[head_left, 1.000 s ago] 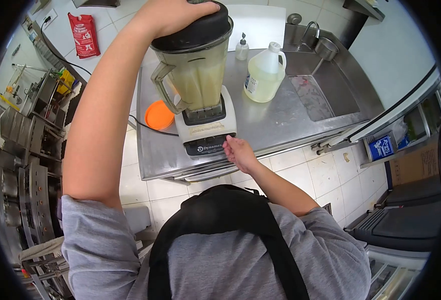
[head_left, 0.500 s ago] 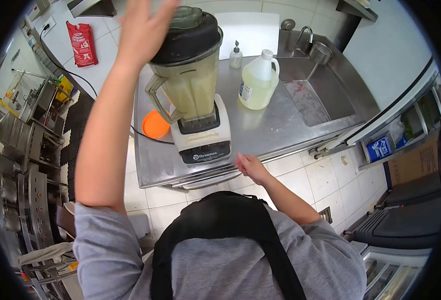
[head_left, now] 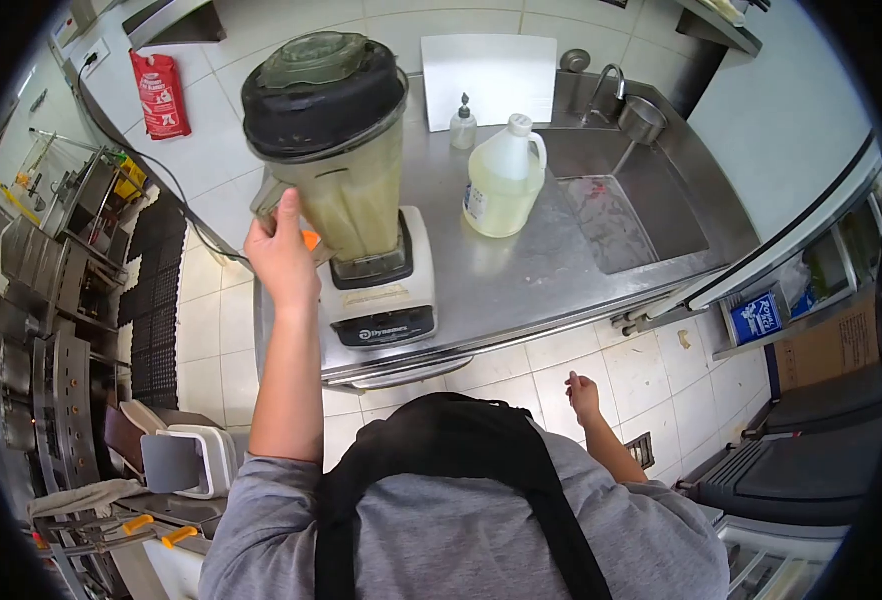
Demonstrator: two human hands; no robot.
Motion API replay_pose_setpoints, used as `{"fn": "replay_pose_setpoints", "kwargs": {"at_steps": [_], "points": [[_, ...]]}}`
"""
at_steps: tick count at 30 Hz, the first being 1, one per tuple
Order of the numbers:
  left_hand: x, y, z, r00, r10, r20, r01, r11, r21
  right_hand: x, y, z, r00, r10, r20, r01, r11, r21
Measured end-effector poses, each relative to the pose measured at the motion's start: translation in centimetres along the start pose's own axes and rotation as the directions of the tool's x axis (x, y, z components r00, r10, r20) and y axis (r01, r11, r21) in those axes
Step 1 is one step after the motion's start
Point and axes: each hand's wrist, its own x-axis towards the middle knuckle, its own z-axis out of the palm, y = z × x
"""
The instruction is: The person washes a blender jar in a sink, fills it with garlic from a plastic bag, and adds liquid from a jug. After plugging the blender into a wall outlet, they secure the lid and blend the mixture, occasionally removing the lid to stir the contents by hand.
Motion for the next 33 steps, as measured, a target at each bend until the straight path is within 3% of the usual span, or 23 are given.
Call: {"fn": "replay_pose_setpoints", "kwargs": {"at_steps": [4,7,8,13,18,20,22,24,26,28,30,33], "points": [[-0.4,2.7,1.5,0.998,-0.035,-0.053,0.038,0.998,0.046,-1.1,5.0,-4.2,0.987,0.143,-0.074,-0.142,0.99,0.022],[0.2,5.1,2.3,0.997,0.071,-0.033,-0.074,0.993,-0.089,-1.9,9.4,-7.4,0.957,0.187,-0.222,-0.192,0.981,0.003],[0.3,6.0,2.7,0.995,0.099,-0.024,-0.101,0.99,-0.097,-2.0,11.0,-8.5,0.955,0.16,-0.249,-0.186,0.979,-0.083],[0.1,10.7,3.8,0.989,0.147,0.003,-0.145,0.981,-0.131,-2.3,12.2,-11.3,0.92,0.126,-0.371,-0.19,0.972,-0.14],[-2.1,11.3,4.0,0.985,0.05,0.162,-0.003,0.961,-0.275,0.4,10.4,-11.1,0.934,0.108,-0.34,-0.144,0.986,-0.082],[-4.0,10.9,5.4,0.992,-0.06,0.11,0.088,0.96,-0.267,1.7,9.2,-10.6,0.943,0.049,-0.329,-0.081,0.993,-0.083],[-5.7,8.4,5.4,0.972,-0.015,0.233,0.072,0.968,-0.24,3.1,7.3,-9.9,0.938,0.018,-0.346,-0.04,0.998,-0.056],[-7.7,5.3,5.5,0.945,-0.064,0.321,0.15,0.956,-0.252,4.0,4.1,-9.6,0.946,-0.04,-0.32,0.048,0.999,0.018],[-10.1,2.5,6.4,0.937,-0.118,0.33,0.215,0.938,-0.273,4.9,2.5,-9.6,0.943,-0.146,-0.298,0.141,0.989,-0.037],[-12.6,1.2,7.9,0.951,-0.187,0.245,0.247,0.938,-0.244,4.3,-0.2,-10.1,0.943,-0.279,-0.181,0.228,0.938,-0.259],[-14.2,-3.7,7.1,0.927,-0.151,0.343,0.18,0.982,-0.054,3.6,-1.1,-10.8,0.961,-0.235,-0.147,0.18,0.932,-0.314],[-16.4,-7.4,7.5,0.921,-0.167,0.353,0.194,0.98,-0.043,1.5,-0.8,-13.0,0.962,-0.252,-0.101,0.176,0.862,-0.476]]}}
